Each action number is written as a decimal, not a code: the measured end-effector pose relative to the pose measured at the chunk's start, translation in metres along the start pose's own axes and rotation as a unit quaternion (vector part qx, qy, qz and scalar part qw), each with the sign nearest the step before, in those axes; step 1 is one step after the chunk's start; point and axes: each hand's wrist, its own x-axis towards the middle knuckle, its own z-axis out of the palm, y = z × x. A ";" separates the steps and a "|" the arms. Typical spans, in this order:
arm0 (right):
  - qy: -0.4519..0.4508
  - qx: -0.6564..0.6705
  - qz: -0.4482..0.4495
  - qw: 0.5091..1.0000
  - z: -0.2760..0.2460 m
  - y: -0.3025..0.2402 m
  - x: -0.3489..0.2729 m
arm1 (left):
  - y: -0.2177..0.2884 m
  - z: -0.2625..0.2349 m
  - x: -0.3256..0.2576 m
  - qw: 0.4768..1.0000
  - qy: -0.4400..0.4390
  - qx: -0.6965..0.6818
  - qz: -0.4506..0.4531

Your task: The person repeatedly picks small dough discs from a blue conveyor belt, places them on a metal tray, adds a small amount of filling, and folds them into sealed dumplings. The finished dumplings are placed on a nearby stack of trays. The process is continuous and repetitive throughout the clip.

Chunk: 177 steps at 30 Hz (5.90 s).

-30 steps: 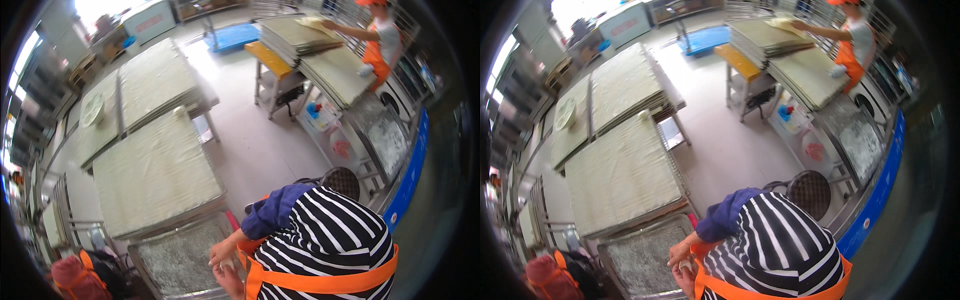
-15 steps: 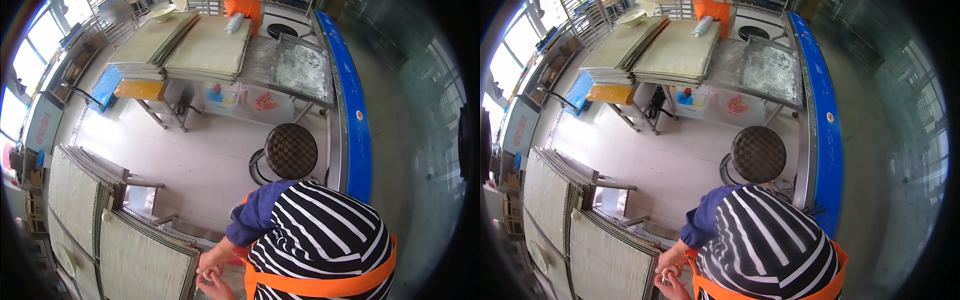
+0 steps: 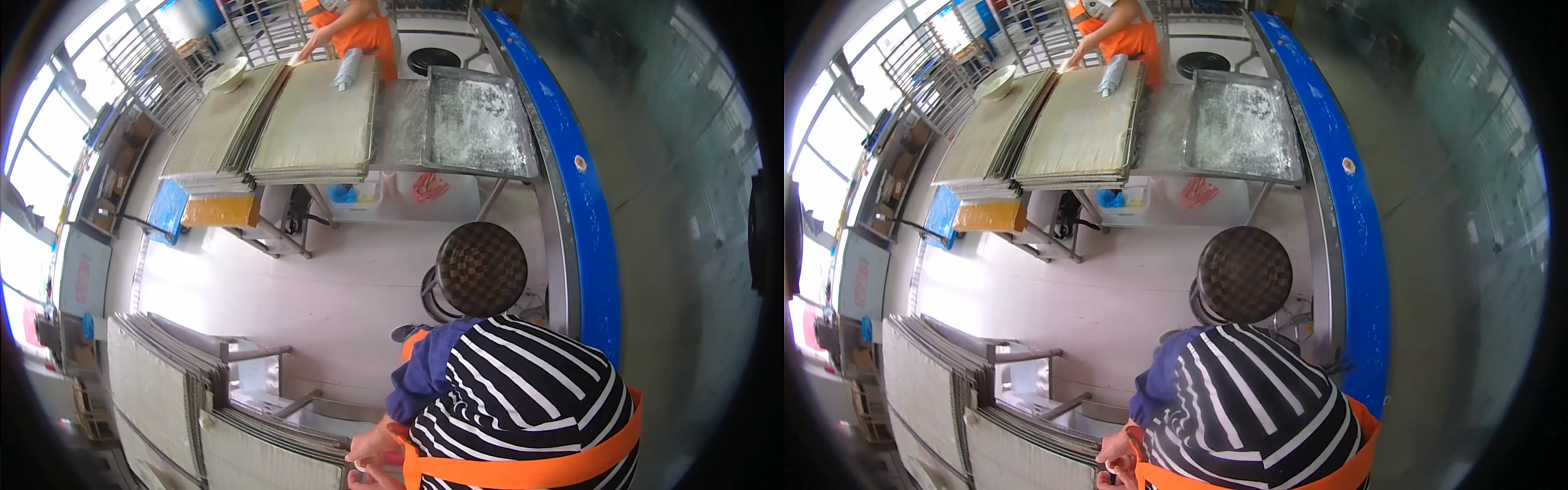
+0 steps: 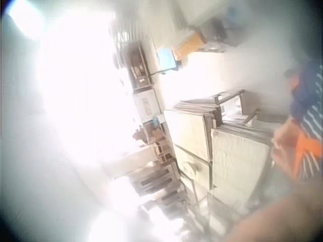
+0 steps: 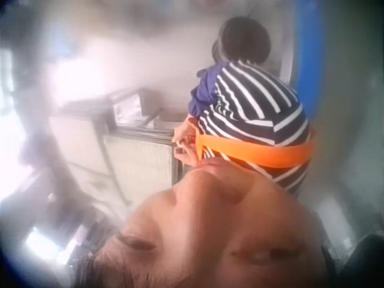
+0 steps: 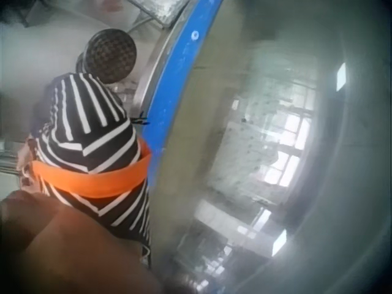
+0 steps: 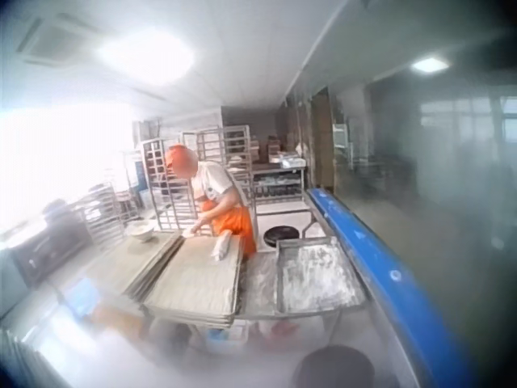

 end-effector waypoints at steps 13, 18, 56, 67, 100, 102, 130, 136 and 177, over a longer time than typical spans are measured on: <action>0.120 0.069 -0.189 0.972 -0.110 -0.053 -0.027 | 0.076 0.075 0.097 0.943 -0.242 -0.214 0.081; 0.123 0.095 -0.148 0.977 -0.100 -0.084 -0.027 | 0.170 0.053 0.098 0.963 -0.129 0.030 0.236; -0.324 -0.529 0.242 0.746 0.154 0.124 -0.010 | -0.059 0.013 -0.210 0.459 0.558 -0.673 -0.155; -0.435 -0.674 0.210 0.560 0.206 0.162 0.023 | -0.077 -0.012 -0.235 0.477 0.641 -0.582 -0.150; -0.571 -0.618 0.116 0.528 0.210 0.184 0.021 | -0.068 -0.010 -0.270 0.523 0.573 -0.604 -0.184; -0.620 -0.613 0.001 0.490 0.212 0.187 0.018 | -0.068 -0.011 -0.269 0.505 0.602 -0.591 -0.184; -0.670 -0.568 -0.004 0.478 0.234 0.216 0.007 | -0.094 -0.026 -0.290 0.709 0.556 -0.240 -0.361; -0.674 -0.563 -0.129 0.460 0.247 0.216 0.013 | -0.086 -0.047 -0.288 0.460 0.618 -0.607 -0.197; -0.754 -0.556 -0.110 0.333 0.256 0.220 0.005 | -0.088 -0.034 -0.294 0.701 0.606 -0.168 -0.336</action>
